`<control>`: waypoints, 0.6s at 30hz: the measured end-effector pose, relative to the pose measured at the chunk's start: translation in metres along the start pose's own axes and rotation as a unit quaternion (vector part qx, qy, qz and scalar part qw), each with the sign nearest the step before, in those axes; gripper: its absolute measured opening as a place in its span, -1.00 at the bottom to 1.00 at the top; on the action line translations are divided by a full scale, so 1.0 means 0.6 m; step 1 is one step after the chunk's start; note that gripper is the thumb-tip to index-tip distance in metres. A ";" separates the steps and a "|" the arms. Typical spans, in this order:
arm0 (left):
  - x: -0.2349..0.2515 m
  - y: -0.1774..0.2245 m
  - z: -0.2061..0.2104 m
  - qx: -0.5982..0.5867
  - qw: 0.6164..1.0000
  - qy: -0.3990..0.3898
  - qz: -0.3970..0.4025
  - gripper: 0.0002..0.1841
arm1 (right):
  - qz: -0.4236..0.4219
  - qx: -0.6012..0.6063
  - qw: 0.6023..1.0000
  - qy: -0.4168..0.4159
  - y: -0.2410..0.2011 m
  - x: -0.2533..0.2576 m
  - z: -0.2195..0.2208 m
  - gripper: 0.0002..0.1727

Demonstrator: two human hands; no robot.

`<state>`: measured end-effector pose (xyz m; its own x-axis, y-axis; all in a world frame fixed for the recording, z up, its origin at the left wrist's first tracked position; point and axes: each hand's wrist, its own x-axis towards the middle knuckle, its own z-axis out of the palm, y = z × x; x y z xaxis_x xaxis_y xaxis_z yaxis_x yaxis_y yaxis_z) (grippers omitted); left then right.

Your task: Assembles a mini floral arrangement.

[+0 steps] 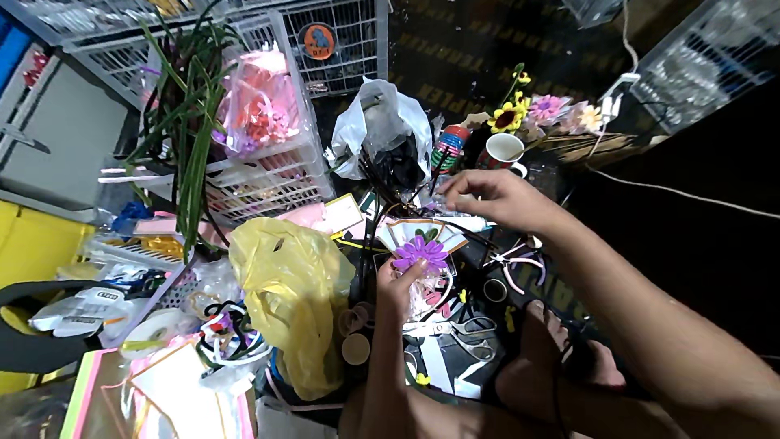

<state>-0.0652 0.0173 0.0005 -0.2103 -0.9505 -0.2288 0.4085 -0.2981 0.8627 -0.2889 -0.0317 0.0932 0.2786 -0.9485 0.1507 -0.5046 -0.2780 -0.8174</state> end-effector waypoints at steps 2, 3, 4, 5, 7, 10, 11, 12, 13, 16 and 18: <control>0.002 -0.001 0.000 0.007 1.000 0.005 0.000 -0.79 | -0.022 -0.078 0.997 -0.008 -0.004 -0.028 0.009 -0.83; 0.001 -0.001 0.001 0.012 1.000 0.005 -0.002 -0.79 | -0.029 -0.119 0.992 -0.029 -0.004 -0.039 0.019 -0.79; 0.000 0.000 0.002 0.017 1.000 0.006 -0.006 -0.79 | -0.034 -0.150 0.987 -0.049 -0.002 -0.045 0.032 -0.75; -0.002 0.001 0.004 0.019 1.000 0.005 -0.010 -0.80 | -0.047 -0.169 0.983 -0.060 0.003 -0.049 0.043 -0.77; -0.004 0.001 0.004 0.007 1.000 -0.005 -0.013 -0.80 | -0.060 -0.160 0.984 -0.058 0.011 -0.049 0.048 -0.88; -0.003 0.001 0.000 -0.028 1.000 -0.009 -0.011 -0.80 | -0.048 -0.082 0.995 0.037 0.013 -0.053 0.008 -0.87; -0.002 0.000 -0.002 -0.041 0.999 -0.001 -0.012 -0.79 | -0.016 -0.050 0.994 0.095 0.012 -0.059 -0.014 -0.84; -0.001 0.001 -0.004 -0.052 0.998 0.010 -0.014 -0.79 | 0.033 -0.019 0.986 0.163 0.010 -0.069 -0.036 -0.82; 0.001 0.001 -0.006 -0.060 0.998 0.021 -0.014 -0.80 | 0.082 0.005 0.970 0.230 0.012 -0.083 -0.057 -0.79; 0.006 -0.004 -0.012 -0.078 0.996 0.036 0.005 -0.84 | 0.208 -0.048 0.907 0.363 0.038 -0.143 -0.085 -0.66; 0.008 -0.008 -0.013 -0.083 0.996 0.040 0.009 -0.84 | 0.285 -0.094 0.882 0.363 0.056 -0.187 -0.068 -0.52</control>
<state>-0.0614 0.0135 -0.0082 -0.1322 -0.9577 -0.2555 0.5535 -0.2852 0.7825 -0.3704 0.0593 0.0717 -0.6266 -0.7705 0.1174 -0.5389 0.3194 -0.7795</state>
